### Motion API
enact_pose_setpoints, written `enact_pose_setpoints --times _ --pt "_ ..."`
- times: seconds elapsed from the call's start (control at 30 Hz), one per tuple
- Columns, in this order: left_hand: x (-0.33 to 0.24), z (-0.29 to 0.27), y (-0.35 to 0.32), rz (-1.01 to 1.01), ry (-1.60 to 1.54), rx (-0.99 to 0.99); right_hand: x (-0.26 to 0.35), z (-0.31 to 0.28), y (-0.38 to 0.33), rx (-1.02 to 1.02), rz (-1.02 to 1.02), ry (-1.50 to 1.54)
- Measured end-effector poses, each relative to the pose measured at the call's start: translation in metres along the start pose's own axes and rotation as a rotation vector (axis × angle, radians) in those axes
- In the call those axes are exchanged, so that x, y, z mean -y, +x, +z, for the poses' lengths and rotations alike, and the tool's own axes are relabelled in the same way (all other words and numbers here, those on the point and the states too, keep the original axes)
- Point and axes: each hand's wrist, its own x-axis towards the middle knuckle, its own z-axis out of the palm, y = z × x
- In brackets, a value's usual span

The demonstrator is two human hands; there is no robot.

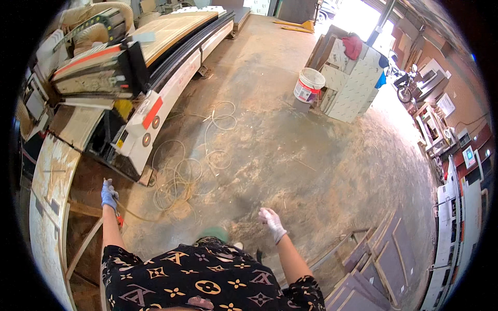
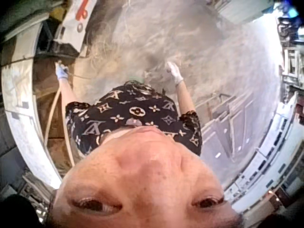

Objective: The person operates a CNC machine control panel, then removes several cut wood panels from the machine bed. They carry the panels across the workshop and stack them on a table. The person then picks up thin wooden strips from the machine bed and places them aside.

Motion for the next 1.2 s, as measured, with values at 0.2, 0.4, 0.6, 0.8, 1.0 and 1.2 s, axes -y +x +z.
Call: enact_pose_setpoints --times 0.2,0.4,0.6,0.8,1.0,1.2 --pt "0.055 0.198 0.034 -0.137 0.335 0.118 0.041 -0.030 0.110 0.095 0.045 0.153" --pt "0.091 0.407 0.026 -0.286 0.382 0.632 0.177 -0.014 0.228 0.239 0.222 0.249" --pt "0.142 0.601 -0.022 -0.402 0.637 0.889 0.291 -0.016 0.361 0.391 0.306 0.549" --pt "0.180 0.753 0.024 -0.116 0.734 1.399 0.468 -0.076 0.539 0.276 0.064 1.046" --pt "0.141 0.880 0.117 -0.015 0.655 1.261 0.585 -0.237 0.707 0.153 0.273 1.358" --pt "0.113 0.959 0.215 -0.050 0.625 0.886 0.607 -0.246 0.878 -0.338 0.430 1.148"
